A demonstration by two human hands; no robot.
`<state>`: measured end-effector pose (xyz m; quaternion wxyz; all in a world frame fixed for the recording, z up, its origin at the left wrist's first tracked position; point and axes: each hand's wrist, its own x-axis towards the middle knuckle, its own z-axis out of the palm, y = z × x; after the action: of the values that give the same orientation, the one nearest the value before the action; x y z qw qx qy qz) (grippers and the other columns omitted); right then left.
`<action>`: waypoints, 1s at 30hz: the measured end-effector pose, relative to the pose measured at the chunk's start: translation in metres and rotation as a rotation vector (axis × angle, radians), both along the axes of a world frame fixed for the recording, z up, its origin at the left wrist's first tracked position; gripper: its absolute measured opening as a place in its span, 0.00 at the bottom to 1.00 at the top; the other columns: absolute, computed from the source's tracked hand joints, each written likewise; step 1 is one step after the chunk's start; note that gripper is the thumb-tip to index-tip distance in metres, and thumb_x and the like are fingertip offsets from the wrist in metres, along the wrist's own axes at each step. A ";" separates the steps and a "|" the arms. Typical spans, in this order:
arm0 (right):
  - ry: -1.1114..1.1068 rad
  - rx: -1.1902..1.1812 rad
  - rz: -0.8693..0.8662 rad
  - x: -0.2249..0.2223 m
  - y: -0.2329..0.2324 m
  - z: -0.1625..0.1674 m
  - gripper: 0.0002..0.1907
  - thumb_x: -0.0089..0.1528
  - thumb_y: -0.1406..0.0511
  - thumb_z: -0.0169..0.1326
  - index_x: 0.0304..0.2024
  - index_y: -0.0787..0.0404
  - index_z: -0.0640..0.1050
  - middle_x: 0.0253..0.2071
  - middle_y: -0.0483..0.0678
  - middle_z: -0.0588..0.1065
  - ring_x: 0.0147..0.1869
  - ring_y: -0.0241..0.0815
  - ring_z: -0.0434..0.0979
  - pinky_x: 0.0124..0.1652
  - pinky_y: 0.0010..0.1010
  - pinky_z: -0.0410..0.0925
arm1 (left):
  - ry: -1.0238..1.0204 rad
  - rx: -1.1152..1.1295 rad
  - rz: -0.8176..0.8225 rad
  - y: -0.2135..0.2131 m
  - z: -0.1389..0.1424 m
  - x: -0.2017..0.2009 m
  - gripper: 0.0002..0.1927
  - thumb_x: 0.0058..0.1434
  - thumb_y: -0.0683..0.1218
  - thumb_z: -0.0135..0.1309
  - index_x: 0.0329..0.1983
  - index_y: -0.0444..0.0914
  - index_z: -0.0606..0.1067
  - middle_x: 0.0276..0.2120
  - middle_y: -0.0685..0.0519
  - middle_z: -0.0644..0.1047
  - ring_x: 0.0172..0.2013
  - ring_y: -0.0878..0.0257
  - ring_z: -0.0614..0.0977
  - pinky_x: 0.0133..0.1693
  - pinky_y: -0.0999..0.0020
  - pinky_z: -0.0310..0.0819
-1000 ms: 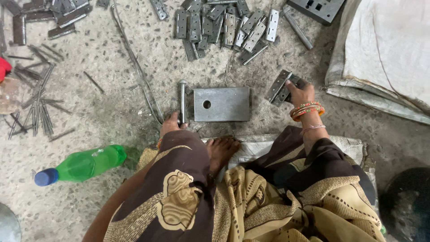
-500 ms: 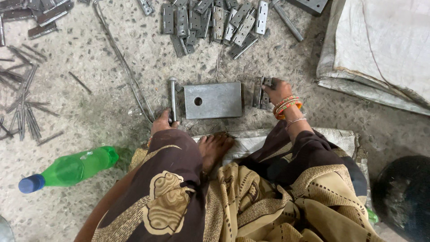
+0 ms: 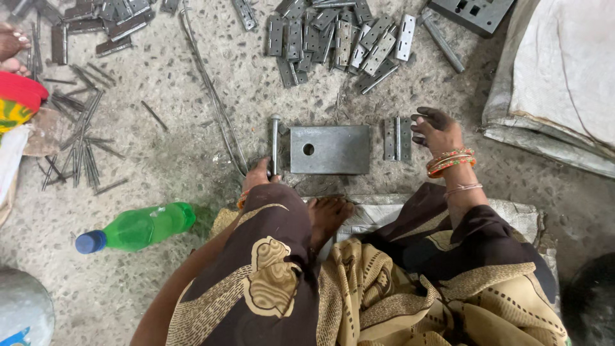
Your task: The person sits on the floor and assembles metal hinges by inserting pins into hinge plates using a metal rod and a block. They repeatedly pick up hinge plates, align them, insert the pin, and tap it into place before setting the assembled unit aside.
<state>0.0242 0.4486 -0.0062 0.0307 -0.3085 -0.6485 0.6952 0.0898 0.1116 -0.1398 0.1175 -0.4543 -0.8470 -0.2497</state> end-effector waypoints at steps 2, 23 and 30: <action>0.052 -0.034 0.002 0.007 0.003 0.016 0.19 0.68 0.66 0.55 0.61 0.64 0.73 0.56 0.52 0.79 0.53 0.43 0.81 0.45 0.31 0.77 | -0.050 0.015 0.035 -0.005 0.001 -0.003 0.06 0.66 0.49 0.60 0.44 0.44 0.79 0.44 0.56 0.81 0.48 0.58 0.80 0.48 0.61 0.74; 0.156 -0.103 0.021 0.030 -0.030 0.000 0.14 0.68 0.69 0.54 0.56 0.68 0.76 0.47 0.51 0.81 0.44 0.37 0.82 0.44 0.27 0.76 | -0.419 -0.143 0.487 -0.068 0.117 -0.173 0.24 0.60 0.44 0.60 0.60 0.36 0.73 0.53 0.36 0.74 0.51 0.38 0.78 0.51 0.49 0.74; 0.106 0.039 0.035 0.013 -0.037 -0.010 0.16 0.65 0.69 0.58 0.55 0.68 0.79 0.45 0.50 0.82 0.44 0.37 0.81 0.42 0.29 0.75 | -0.290 -0.212 0.178 0.046 0.144 -0.221 0.18 0.59 0.43 0.60 0.53 0.36 0.76 0.50 0.40 0.76 0.52 0.42 0.77 0.54 0.51 0.73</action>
<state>0.0367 0.4119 -0.0158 0.0586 -0.2592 -0.6648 0.6982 -0.1310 0.1573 0.0039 -0.0324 -0.3467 -0.9135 -0.2104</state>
